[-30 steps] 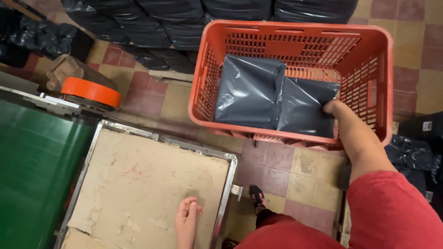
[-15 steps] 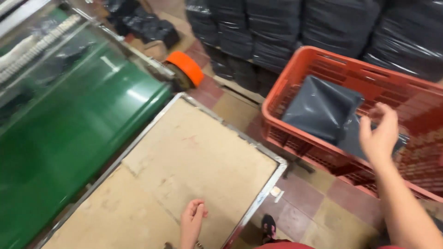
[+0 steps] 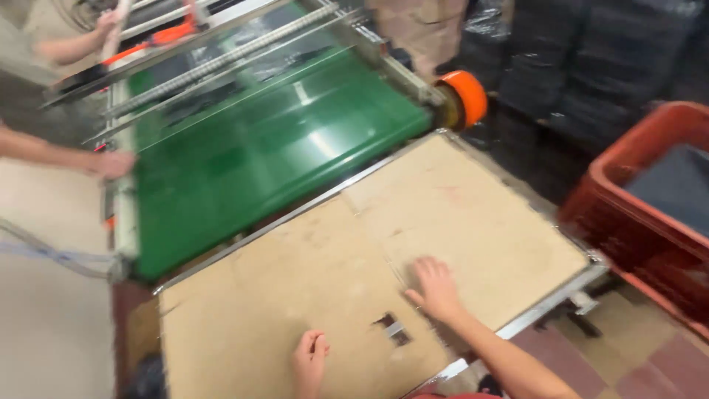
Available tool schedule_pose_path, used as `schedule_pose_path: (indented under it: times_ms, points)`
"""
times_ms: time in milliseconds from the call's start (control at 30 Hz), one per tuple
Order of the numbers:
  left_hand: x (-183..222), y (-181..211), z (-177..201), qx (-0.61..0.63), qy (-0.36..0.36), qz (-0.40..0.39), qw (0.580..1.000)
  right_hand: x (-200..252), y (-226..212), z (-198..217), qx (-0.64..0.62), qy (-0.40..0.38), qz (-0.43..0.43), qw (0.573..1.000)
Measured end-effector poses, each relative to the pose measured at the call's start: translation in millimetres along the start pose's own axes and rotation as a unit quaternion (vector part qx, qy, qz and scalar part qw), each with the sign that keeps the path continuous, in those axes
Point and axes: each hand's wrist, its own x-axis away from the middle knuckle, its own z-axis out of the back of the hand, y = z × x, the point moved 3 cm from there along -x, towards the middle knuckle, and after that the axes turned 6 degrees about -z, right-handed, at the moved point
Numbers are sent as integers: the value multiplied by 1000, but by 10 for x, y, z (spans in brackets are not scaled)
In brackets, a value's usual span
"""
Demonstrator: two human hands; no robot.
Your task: The person retrieves black plastic-wrapped sheets from a conveyor belt, folds them in half on a wooden table, and places the folded stacks into an orange basket. The process is repeated continuously throughout the clip.
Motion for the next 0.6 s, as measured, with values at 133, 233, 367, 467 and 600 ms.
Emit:
schedule_pose_path:
  times_ms: [133, 233, 367, 467, 600]
  points:
    - [49, -386, 779, -131, 57, 49, 989, 13, -239, -243, 128, -54, -119, 983]
    - [-183, -738, 1068, -186, 96, 10, 978, -1, -278, -276, 145, -93, -149, 974]
    - [-425, -727, 1229, -261, 161, -167, 937, 45, -232, -318, 149, -65, -156, 974]
    - [-439, -653, 1124, -310, 194, -192, 911, 70, -197, -361, 149, -79, -168, 971]
    - [-395, -591, 1139, -285, 214, -177, 917, 53, -175, -382, 136, -79, -164, 974]
